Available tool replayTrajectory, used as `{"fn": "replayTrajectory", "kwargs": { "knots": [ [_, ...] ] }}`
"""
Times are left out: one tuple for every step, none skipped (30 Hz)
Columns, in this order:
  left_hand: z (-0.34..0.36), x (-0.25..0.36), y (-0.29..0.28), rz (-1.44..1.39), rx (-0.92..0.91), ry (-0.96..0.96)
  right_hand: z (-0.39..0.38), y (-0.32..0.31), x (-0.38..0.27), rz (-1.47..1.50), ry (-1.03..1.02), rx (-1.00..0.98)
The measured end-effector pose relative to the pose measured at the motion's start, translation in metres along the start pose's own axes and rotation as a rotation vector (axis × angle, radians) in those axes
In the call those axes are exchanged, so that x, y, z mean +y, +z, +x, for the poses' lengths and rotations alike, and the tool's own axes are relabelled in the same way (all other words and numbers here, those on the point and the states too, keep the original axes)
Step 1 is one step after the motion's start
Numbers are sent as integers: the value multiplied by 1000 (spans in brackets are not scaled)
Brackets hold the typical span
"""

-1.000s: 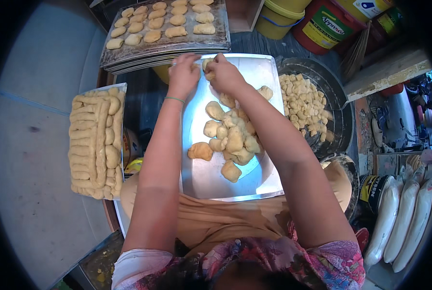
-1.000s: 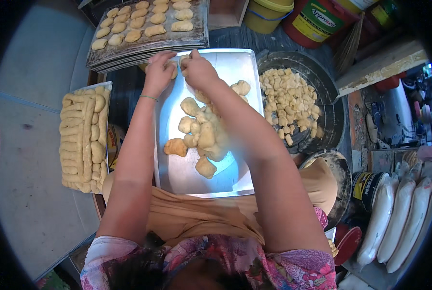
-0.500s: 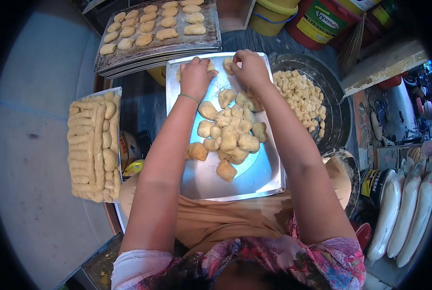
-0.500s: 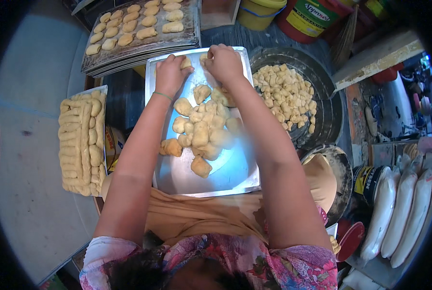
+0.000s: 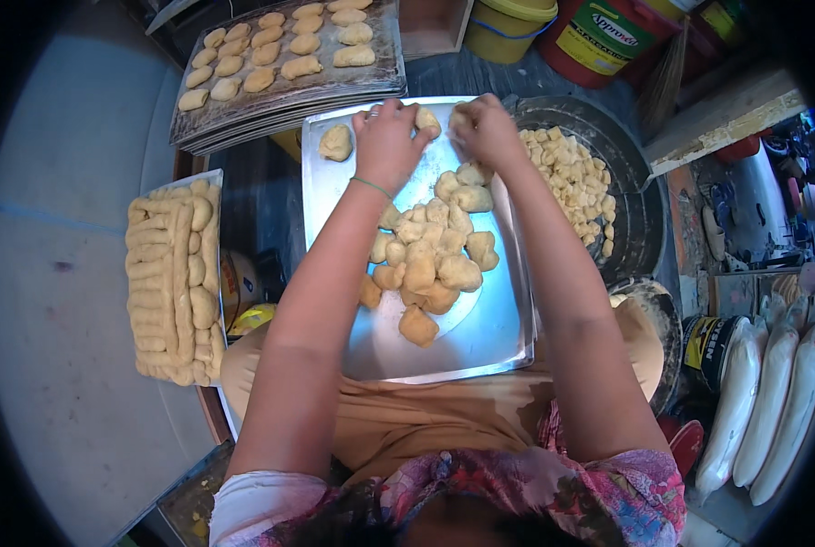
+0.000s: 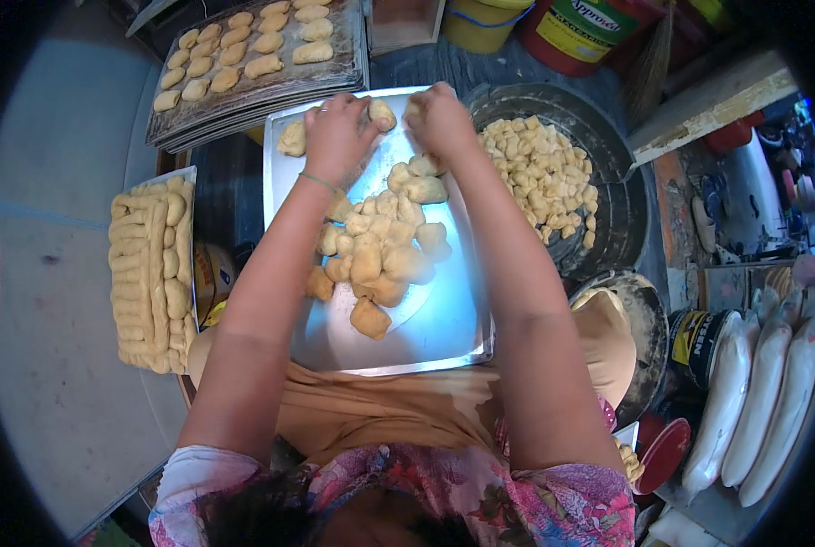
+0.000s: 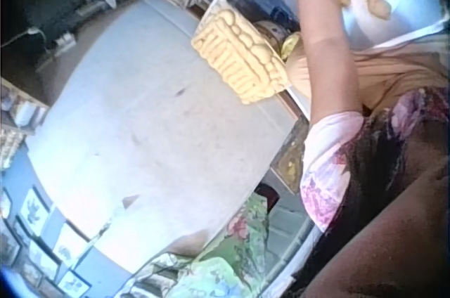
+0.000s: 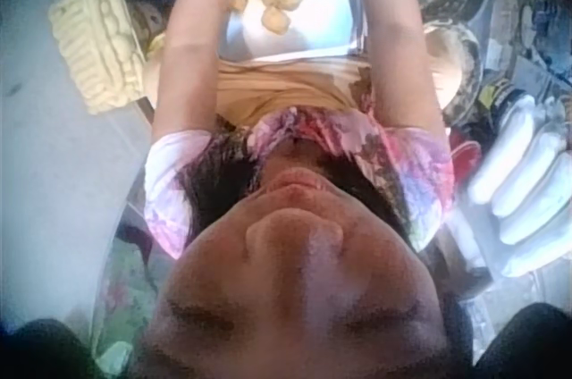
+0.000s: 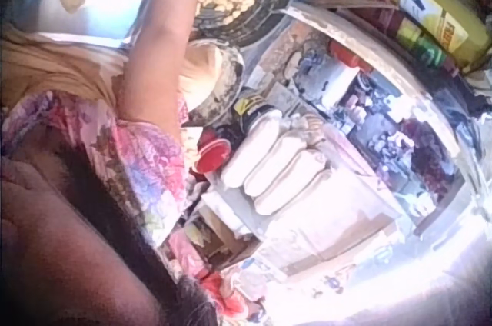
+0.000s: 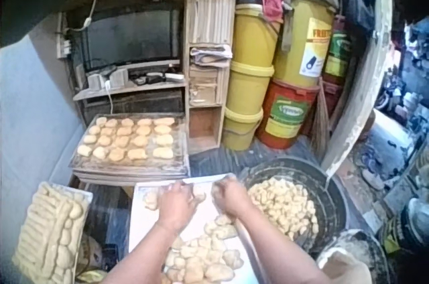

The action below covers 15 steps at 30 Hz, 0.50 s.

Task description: The person cleans a metal baking tray with a cloth and then transfers individual pieces of shaped dough from a large container onto the tray by hand.

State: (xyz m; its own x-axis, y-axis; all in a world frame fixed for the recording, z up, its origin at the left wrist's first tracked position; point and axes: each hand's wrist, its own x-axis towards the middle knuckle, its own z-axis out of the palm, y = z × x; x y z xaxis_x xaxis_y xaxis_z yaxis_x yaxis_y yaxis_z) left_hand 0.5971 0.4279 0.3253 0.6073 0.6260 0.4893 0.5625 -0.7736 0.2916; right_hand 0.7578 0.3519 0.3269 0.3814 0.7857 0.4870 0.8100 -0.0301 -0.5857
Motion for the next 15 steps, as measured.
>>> {"fn": "replayTrajectory", "kwargs": {
  "knots": [
    [0,1,4,-7,-32,27,-2,5,0,-32,-64,-135],
    [2,-1,9,-13,-115,43,-4,9,0,-66,-111,-117],
    [4,-4,12,-10,-112,39,-4,10,2,-64,-116,-118],
    [6,-6,14,-14,-116,67,-5,10,3,-63,-131,-127],
    [5,-8,16,-16,-120,95,-6,10,4,-62,-145,-136],
    [2,-9,17,-13,-122,93,-7,10,4,-58,-145,-137],
    [0,-10,17,-9,-58,91,-6,8,3,-66,-118,-152],
    [-3,-11,17,-4,6,88,-5,7,2,-71,-92,-168],
    [-7,-15,14,0,3,91,-5,7,1,-66,-90,-166],
    [-12,-18,8,40,58,-2,-5,4,-8,-113,-116,-137],
    [-16,-19,1,73,112,-90,-6,3,-13,-166,-138,-106],
    [-19,-20,-7,103,61,-151,-5,9,-12,-166,-130,-105],
    [-22,-25,-10,106,54,-148,-2,15,-15,-278,-153,-127],
    [-24,-30,-11,152,-7,-168,2,21,-15,-394,-177,-151],
    [-25,-34,-10,196,-69,-188,5,25,-15,-393,-170,-151]
  ]
}}
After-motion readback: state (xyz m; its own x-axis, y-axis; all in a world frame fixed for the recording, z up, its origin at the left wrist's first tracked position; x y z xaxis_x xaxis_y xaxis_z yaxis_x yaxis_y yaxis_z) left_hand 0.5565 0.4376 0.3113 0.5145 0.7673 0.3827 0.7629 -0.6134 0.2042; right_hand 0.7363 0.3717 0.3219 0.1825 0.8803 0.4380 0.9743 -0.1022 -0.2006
